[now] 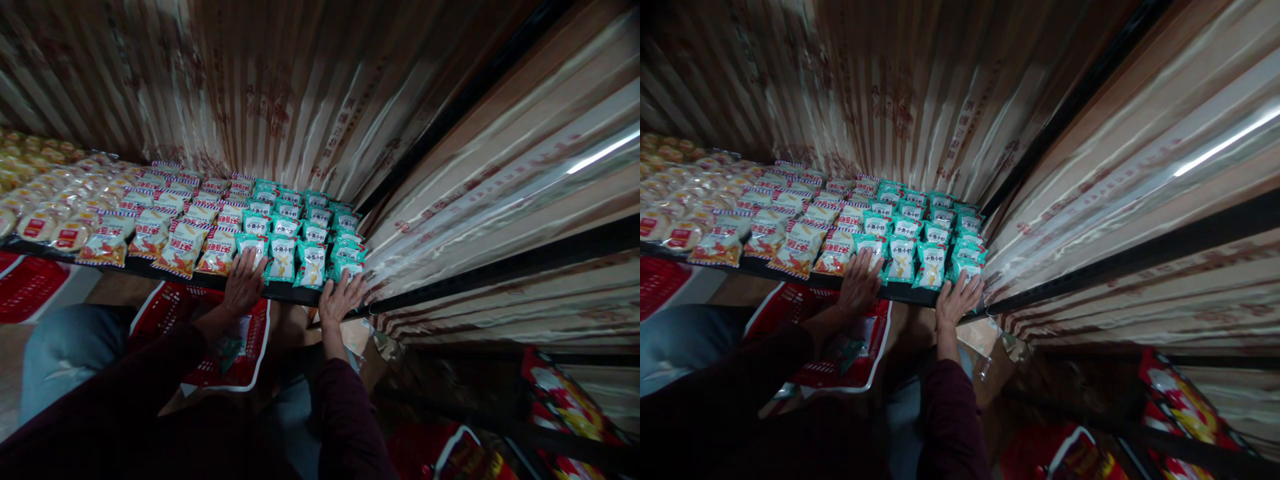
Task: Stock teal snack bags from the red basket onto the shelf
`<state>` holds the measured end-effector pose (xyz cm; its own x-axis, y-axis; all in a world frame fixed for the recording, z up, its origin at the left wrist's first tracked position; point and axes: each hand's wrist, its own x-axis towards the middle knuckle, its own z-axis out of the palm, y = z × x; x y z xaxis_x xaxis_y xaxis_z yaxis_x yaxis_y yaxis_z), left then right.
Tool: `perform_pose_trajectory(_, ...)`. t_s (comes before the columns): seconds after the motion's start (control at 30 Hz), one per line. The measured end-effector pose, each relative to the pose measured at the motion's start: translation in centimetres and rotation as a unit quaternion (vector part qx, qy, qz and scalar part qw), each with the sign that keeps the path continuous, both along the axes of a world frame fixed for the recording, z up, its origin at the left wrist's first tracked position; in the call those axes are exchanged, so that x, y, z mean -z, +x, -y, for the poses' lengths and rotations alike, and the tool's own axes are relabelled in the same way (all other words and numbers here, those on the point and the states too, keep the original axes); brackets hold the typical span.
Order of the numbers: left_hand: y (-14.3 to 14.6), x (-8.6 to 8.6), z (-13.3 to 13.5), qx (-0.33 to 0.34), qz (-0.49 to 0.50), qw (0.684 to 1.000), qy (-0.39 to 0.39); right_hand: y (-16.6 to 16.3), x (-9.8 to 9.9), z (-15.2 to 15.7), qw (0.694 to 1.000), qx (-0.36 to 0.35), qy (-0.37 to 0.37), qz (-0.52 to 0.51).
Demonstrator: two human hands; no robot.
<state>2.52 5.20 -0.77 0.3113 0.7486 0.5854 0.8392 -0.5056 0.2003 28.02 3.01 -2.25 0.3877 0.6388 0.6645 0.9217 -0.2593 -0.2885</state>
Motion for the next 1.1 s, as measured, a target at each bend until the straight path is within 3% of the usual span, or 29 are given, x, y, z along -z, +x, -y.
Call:
perform_pose_trajectory(0.23,-0.5,-0.4,-0.2,0.009,0.000,1.000,-0.002,0.4,0.4,0.1,1.000,0.005,-0.013,-0.003)
perform_pose_trajectory(0.53,-0.4,0.6,-1.1,0.018,-0.002,1.000,-0.001,0.6,0.9,-0.1,1.000,0.004,-0.027,-0.010)
perform_pose_trajectory(0.7,-0.1,-0.5,-0.5,0.016,-0.005,1.000,0.009,0.8,0.8,0.2,1.000,0.012,-0.022,-0.005)
perform_pose_trajectory(0.87,1.8,-1.7,-0.2,0.062,-0.019,0.998,0.010,1.0,0.8,0.2,1.000,0.013,-0.019,-0.011)
perform_pose_trajectory(1.1,3.7,-2.0,-0.7,0.072,-0.027,0.997,-0.021,1.0,0.6,0.1,0.999,0.005,-0.006,-0.046)
